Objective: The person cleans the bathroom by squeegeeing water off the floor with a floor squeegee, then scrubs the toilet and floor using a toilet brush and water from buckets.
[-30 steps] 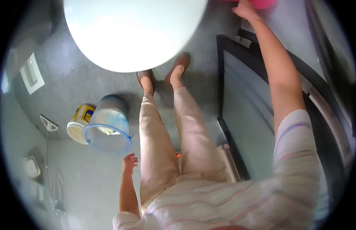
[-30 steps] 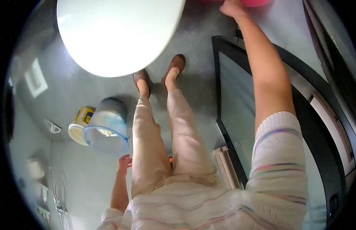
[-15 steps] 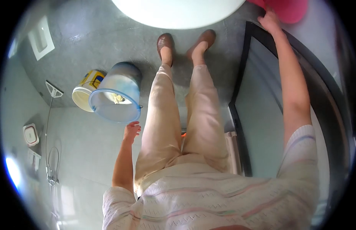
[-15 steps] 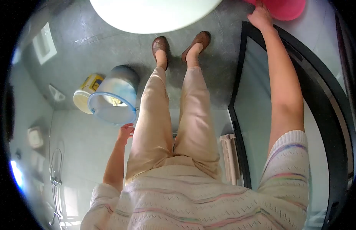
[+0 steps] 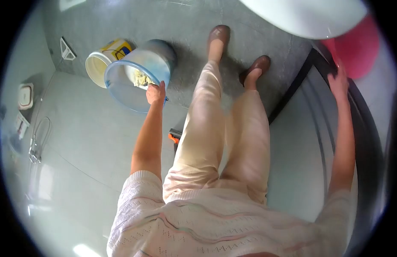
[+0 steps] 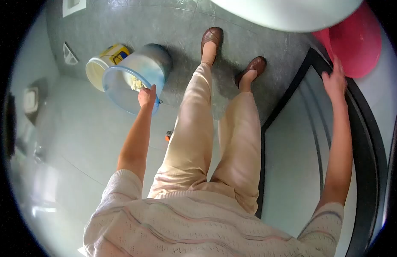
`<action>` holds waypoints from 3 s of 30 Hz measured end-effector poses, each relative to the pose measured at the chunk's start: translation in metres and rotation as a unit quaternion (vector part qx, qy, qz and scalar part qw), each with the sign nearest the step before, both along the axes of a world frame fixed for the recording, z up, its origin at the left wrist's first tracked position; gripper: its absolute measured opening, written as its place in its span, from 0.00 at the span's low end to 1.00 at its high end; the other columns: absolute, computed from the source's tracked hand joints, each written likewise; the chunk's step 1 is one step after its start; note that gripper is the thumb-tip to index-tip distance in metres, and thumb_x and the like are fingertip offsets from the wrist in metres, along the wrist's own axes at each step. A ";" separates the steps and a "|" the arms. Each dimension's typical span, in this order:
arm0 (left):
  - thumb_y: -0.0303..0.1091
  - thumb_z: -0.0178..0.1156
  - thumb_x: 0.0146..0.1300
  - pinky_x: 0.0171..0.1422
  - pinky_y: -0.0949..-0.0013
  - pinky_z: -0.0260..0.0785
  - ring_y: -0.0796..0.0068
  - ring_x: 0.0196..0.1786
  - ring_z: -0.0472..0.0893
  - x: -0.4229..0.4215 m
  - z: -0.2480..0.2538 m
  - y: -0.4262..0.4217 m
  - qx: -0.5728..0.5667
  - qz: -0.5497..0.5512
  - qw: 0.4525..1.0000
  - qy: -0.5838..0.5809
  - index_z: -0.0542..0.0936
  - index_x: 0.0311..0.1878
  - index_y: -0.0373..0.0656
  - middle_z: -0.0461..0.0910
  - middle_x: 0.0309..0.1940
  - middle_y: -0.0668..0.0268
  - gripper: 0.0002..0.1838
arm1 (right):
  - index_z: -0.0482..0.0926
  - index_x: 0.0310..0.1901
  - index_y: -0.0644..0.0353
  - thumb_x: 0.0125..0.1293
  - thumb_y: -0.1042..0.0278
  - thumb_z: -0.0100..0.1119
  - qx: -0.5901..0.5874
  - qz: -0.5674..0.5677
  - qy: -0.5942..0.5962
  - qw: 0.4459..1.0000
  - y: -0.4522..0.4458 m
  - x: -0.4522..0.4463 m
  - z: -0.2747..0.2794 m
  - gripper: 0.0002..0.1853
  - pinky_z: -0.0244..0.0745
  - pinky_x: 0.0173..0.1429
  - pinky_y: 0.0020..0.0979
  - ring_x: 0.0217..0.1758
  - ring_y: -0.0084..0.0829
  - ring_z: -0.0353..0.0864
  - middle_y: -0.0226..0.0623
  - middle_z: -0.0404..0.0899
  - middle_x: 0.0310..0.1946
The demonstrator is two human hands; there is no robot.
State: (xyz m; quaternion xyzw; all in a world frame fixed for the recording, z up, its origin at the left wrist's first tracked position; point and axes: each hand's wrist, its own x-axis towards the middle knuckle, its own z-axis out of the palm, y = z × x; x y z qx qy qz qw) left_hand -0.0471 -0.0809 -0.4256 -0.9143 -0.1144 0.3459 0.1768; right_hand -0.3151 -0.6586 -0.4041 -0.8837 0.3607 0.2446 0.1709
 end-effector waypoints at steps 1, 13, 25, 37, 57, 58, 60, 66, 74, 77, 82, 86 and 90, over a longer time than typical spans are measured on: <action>0.53 0.57 0.49 0.48 0.56 0.68 0.52 0.43 0.78 -0.003 -0.001 -0.001 -0.006 0.007 1.000 -0.017 0.76 0.36 0.36 0.79 0.34 0.50 0.25 | 0.54 0.65 0.58 0.52 0.68 0.53 -0.017 0.028 0.000 0.999 -0.001 -0.016 0.013 0.36 0.57 0.64 0.40 0.65 0.45 0.57 0.46 0.58 0.63; 0.52 0.59 0.47 0.46 0.56 0.69 0.51 0.40 0.77 0.008 0.003 0.005 -0.054 -0.033 0.998 0.011 0.76 0.31 0.39 0.79 0.32 0.51 0.22 | 0.58 0.62 0.63 0.49 0.80 0.52 -0.032 0.164 0.242 0.956 0.019 -0.101 0.103 0.34 0.40 0.71 0.40 0.71 0.35 0.45 0.37 0.53 0.66; 0.53 0.60 0.47 0.48 0.60 0.69 0.57 0.43 0.78 0.021 0.011 -0.002 -0.014 -0.025 0.996 0.086 0.79 0.32 0.41 0.80 0.36 0.55 0.22 | 0.60 0.61 0.65 0.49 0.79 0.56 -0.030 0.090 0.322 0.942 -0.014 -0.134 0.102 0.33 0.39 0.71 0.38 0.72 0.34 0.43 0.38 0.55 0.65; 0.47 0.57 0.50 0.48 0.59 0.70 0.55 0.41 0.79 0.110 0.051 0.056 -0.093 0.023 0.989 -0.115 0.80 0.41 0.48 0.80 0.35 0.56 0.18 | 0.56 0.63 0.61 0.56 0.67 0.54 -0.016 0.000 0.557 0.830 -0.079 -0.154 0.152 0.32 0.46 0.67 0.52 0.72 0.35 0.42 0.40 0.49 0.68; 0.29 0.59 0.50 0.29 0.72 0.69 0.73 0.32 0.76 0.314 -0.122 0.236 -0.260 0.317 0.868 -0.280 0.72 0.52 0.35 0.77 0.36 0.58 0.23 | 0.62 0.61 0.55 0.55 0.71 0.53 -0.030 -0.118 0.547 0.828 -0.009 -0.109 0.148 0.29 0.59 0.63 0.47 0.62 0.42 0.65 0.42 0.64 0.59; 0.29 0.59 0.50 0.28 0.71 0.69 0.73 0.31 0.75 0.314 -0.118 0.220 -0.257 0.346 0.864 -0.259 0.73 0.49 0.36 0.77 0.35 0.59 0.21 | 0.63 0.61 0.58 0.54 0.71 0.54 -0.033 -0.128 0.518 0.845 -0.011 -0.105 0.141 0.29 0.59 0.64 0.44 0.61 0.43 0.65 0.44 0.65 0.59; 0.30 0.57 0.50 0.26 0.69 0.68 0.73 0.28 0.74 0.310 -0.103 0.197 -0.237 0.405 0.858 -0.209 0.76 0.44 0.36 0.76 0.32 0.62 0.16 | 0.63 0.60 0.63 0.54 0.71 0.54 -0.024 -0.121 0.450 0.885 -0.020 -0.108 0.124 0.29 0.59 0.64 0.39 0.61 0.44 0.65 0.47 0.66 0.58; 0.35 0.56 0.48 0.25 0.68 0.67 0.74 0.22 0.74 0.322 -0.147 0.226 -0.194 0.169 0.952 -0.166 0.80 0.35 0.39 0.78 0.25 0.66 0.12 | 0.61 0.61 0.63 0.55 0.67 0.52 -0.115 -0.122 0.225 0.960 -0.062 -0.065 0.039 0.30 0.59 0.64 0.35 0.63 0.42 0.63 0.46 0.64 0.60; 0.38 0.54 0.51 0.42 0.63 0.70 0.62 0.37 0.81 0.323 -0.146 0.068 -0.188 -0.204 0.952 -0.132 0.78 0.46 0.44 0.82 0.34 0.60 0.18 | 0.71 0.55 0.58 0.53 0.55 0.57 -0.040 -0.141 0.147 0.978 -0.064 0.015 -0.089 0.27 0.67 0.57 0.34 0.55 0.42 0.72 0.49 0.73 0.50; 0.38 0.53 0.53 0.42 0.61 0.70 0.62 0.37 0.81 0.314 -0.140 0.039 -0.213 -0.245 0.937 -0.133 0.76 0.50 0.47 0.82 0.34 0.61 0.19 | 0.78 0.45 0.62 0.60 0.65 0.50 0.042 -0.310 -0.057 0.948 -0.030 0.036 -0.106 0.15 0.67 0.55 0.30 0.52 0.37 0.74 0.45 0.78 0.44; 0.34 0.54 0.52 0.48 0.59 0.69 0.57 0.43 0.78 0.297 -0.112 -0.003 -0.257 -0.315 0.883 -0.235 0.72 0.56 0.48 0.79 0.41 0.56 0.24 | 0.75 0.47 0.63 0.66 0.53 0.40 0.059 -0.305 -0.142 0.940 -0.001 0.085 -0.038 0.22 0.67 0.52 0.35 0.48 0.42 0.75 0.49 0.78 0.40; 0.24 0.58 0.48 0.55 0.63 0.66 0.62 0.52 0.74 0.234 -0.094 -0.072 -0.490 -0.190 0.837 -0.153 0.73 0.54 0.42 0.75 0.49 0.55 0.25 | 0.77 0.41 0.62 0.64 0.38 0.31 -0.016 -0.230 -0.037 0.972 0.012 0.100 -0.020 0.33 0.66 0.48 0.46 0.46 0.54 0.73 0.59 0.74 0.37; 0.25 0.62 0.48 0.58 0.67 0.64 0.65 0.50 0.75 0.120 -0.078 -0.167 -0.520 -0.133 0.844 -0.015 0.75 0.49 0.39 0.77 0.47 0.61 0.21 | 0.76 0.39 0.62 0.66 0.41 0.32 -0.026 -0.198 -0.033 0.979 0.046 0.102 -0.019 0.31 0.68 0.48 0.45 0.42 0.52 0.75 0.54 0.77 0.34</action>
